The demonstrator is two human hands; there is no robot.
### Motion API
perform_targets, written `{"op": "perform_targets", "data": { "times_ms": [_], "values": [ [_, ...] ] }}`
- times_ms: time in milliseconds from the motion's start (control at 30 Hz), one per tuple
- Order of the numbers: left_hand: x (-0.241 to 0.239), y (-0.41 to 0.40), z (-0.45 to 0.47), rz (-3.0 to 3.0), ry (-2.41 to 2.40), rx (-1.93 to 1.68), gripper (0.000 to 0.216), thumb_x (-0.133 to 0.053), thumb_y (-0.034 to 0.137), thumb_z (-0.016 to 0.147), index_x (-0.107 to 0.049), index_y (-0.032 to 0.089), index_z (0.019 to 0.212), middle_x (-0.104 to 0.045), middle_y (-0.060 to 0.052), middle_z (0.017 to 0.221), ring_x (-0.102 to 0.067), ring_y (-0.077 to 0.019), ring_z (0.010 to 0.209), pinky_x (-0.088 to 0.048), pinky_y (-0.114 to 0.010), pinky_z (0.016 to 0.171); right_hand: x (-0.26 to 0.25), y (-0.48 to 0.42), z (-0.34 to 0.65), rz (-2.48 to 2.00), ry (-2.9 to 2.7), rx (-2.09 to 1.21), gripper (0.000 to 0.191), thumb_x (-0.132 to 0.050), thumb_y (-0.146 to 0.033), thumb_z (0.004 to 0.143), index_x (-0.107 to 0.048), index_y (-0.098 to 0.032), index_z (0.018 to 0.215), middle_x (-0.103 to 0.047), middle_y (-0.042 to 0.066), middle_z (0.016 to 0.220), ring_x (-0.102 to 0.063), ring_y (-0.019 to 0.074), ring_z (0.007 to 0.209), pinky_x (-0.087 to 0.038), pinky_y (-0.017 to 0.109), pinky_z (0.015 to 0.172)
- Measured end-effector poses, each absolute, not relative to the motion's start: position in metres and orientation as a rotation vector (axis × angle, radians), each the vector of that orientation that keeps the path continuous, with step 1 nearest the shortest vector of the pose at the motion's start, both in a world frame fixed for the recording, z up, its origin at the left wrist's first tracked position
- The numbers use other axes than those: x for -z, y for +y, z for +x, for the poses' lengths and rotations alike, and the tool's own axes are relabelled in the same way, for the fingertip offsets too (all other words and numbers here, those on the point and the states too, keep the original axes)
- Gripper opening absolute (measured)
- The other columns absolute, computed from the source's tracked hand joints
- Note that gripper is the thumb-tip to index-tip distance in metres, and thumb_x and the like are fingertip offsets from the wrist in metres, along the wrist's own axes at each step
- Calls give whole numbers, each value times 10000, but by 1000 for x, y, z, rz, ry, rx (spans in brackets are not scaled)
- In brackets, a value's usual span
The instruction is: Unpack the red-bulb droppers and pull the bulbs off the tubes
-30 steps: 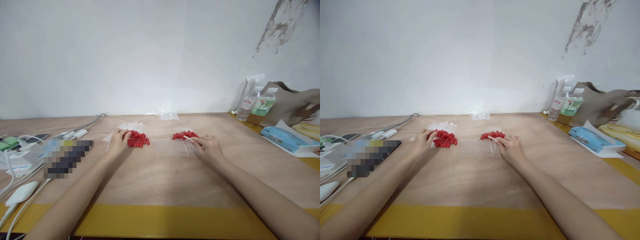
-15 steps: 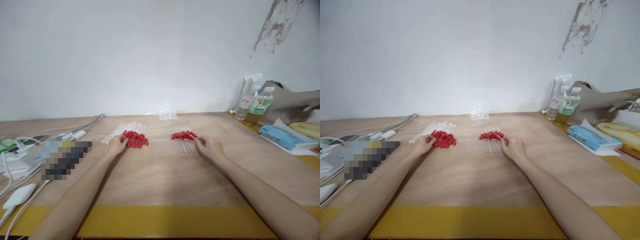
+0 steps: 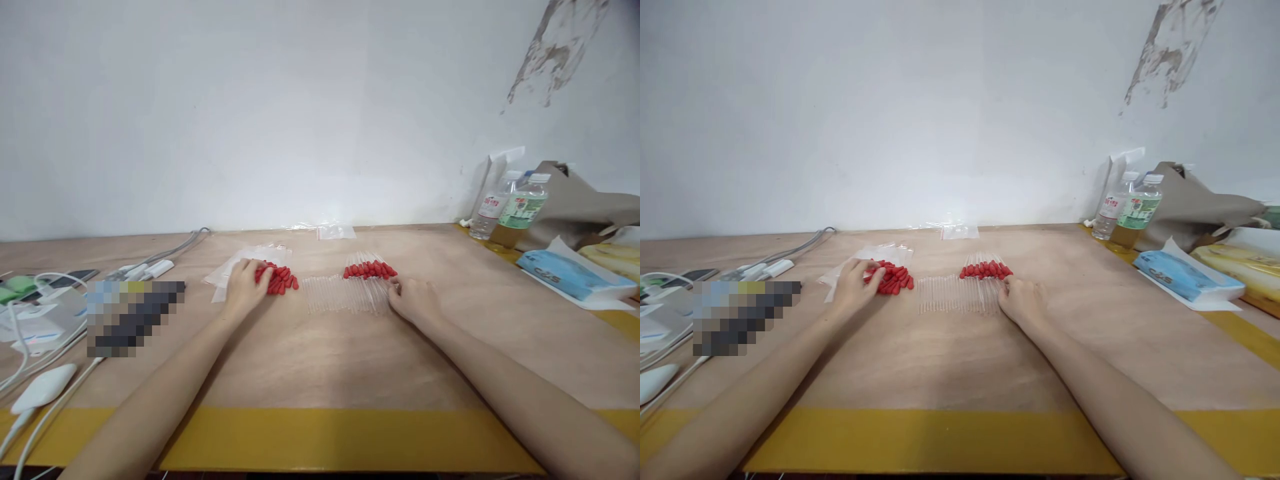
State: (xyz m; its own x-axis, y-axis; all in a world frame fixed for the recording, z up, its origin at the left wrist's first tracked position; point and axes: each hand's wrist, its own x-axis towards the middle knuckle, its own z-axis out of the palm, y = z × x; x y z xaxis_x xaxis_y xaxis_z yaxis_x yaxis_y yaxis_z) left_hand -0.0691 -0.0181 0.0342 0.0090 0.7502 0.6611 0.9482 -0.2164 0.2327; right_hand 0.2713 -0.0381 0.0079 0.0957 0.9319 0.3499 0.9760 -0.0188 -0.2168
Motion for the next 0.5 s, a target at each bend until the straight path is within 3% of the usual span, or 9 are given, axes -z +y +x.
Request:
{"op": "perform_targets", "data": {
  "times_ms": [167,267,367,500],
  "values": [
    [-37,-10,-5,-2383,-1667,764,195,-488,329,770,-608,179,740,-562,-67,820,-510,-220,874,-391,-353,800,-5,-36,273,-1936,-1875,95,268,-432,-224,737,-661,-222,876,-676,58,789,-610,219,768,-365,300,679],
    [-39,9,33,-2465,-1948,592,213,-529,355,729,-634,173,769,-588,-94,907,-513,-240,940,-383,-347,823,-4,-36,275,-1885,-1899,25,265,-426,-228,747,-673,-231,844,-674,52,845,-603,213,799,-368,279,663],
    [-40,35,64,-2465,-2127,504,257,-573,403,680,-644,166,749,-627,-103,828,-551,-258,900,-401,-345,783,-5,-34,279,-1883,-1861,-79,279,-412,-272,782,-670,-245,882,-671,42,882,-602,208,800,-369,265,635],
    [-39,62,89,-2462,-2343,366,323,-641,446,599,-633,135,682,-641,-118,732,-584,-284,842,-406,-365,762,-5,-32,283,-1904,-1824,-177,284,-405,-316,803,-667,-259,894,-675,29,788,-604,199,734,-366,256,597]
  ]
}}
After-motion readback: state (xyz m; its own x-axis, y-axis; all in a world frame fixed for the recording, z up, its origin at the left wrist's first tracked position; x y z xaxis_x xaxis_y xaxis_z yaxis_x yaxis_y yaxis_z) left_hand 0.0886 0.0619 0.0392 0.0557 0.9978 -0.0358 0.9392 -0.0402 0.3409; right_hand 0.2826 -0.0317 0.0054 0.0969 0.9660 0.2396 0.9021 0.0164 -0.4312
